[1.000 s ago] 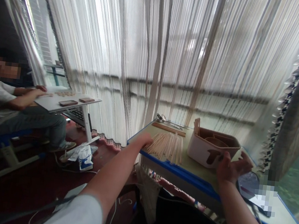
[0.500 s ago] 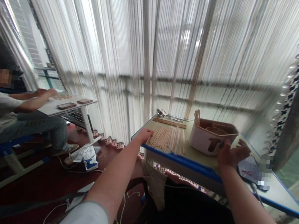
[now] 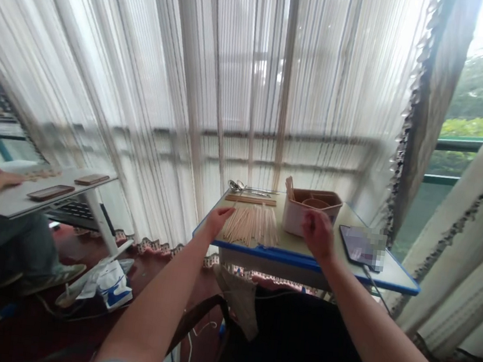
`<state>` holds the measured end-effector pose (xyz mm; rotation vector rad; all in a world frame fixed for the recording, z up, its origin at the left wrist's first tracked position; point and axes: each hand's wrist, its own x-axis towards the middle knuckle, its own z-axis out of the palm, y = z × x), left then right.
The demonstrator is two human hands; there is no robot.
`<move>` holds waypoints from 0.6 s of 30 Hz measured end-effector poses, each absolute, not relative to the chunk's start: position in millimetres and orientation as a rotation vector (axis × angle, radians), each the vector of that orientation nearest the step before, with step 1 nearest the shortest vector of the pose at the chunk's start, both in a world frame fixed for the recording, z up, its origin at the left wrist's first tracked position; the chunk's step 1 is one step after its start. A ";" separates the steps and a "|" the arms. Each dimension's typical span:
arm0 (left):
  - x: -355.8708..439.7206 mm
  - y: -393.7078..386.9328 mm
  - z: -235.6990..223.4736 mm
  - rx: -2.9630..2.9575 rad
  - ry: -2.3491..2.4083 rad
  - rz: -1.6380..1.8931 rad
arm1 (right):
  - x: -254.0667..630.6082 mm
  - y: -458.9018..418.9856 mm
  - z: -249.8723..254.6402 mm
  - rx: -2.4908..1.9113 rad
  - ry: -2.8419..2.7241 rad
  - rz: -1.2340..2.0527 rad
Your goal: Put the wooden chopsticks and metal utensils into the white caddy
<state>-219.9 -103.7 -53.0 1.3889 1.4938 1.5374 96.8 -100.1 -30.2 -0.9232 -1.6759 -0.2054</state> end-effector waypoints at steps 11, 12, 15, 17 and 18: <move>-73.7 -116.0 14.9 2.025 0.902 1.667 | 83.5 -116.9 79.4 -0.831 -1.792 0.587; -65.3 -112.3 15.5 2.023 0.959 1.732 | 89.4 -115.4 86.7 -0.849 -1.777 0.539; -44.2 -93.5 2.3 1.843 1.260 2.043 | 106.6 -106.6 107.8 -0.877 -1.692 0.303; -33.1 -78.8 -16.4 1.689 1.412 2.137 | 115.2 -98.1 119.4 -0.898 -1.604 0.103; -28.6 -72.1 -27.0 1.672 1.450 2.099 | 118.0 -93.5 123.4 -0.928 -1.583 0.002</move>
